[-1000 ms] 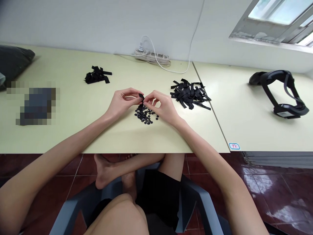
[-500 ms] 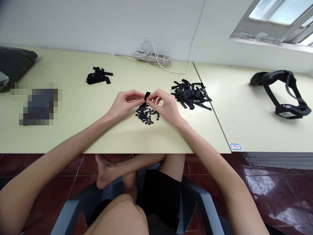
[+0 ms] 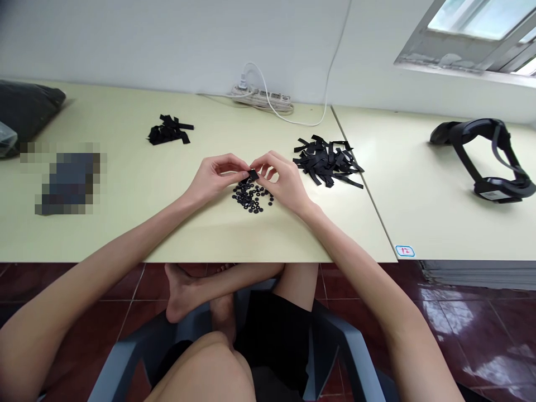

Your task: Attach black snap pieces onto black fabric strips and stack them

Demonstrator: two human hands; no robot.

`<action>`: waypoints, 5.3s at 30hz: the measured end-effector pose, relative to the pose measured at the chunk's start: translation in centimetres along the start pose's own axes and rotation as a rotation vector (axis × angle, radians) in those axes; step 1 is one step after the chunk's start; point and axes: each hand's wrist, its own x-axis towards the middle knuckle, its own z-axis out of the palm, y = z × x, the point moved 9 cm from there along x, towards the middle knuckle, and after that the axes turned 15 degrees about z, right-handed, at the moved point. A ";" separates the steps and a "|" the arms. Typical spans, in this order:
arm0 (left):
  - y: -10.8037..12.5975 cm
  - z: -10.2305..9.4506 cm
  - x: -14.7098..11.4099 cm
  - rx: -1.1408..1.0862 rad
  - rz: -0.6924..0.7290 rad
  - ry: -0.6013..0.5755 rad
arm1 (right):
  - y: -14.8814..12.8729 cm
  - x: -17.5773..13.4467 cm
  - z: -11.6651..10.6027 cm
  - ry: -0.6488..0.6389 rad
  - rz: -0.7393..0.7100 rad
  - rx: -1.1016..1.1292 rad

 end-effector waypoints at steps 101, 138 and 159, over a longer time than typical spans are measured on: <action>5.0 2.0 -1.1 0.880 0.668 -0.297 | 1.9 0.1 0.9 -0.213 0.086 -0.163; 4.2 0.5 -0.7 0.716 0.490 -0.132 | -1.6 -0.6 -0.3 -0.070 -0.135 0.029; 4.8 0.4 -0.5 0.679 0.470 -0.095 | -2.0 -1.0 -1.2 0.093 -0.135 -0.018</action>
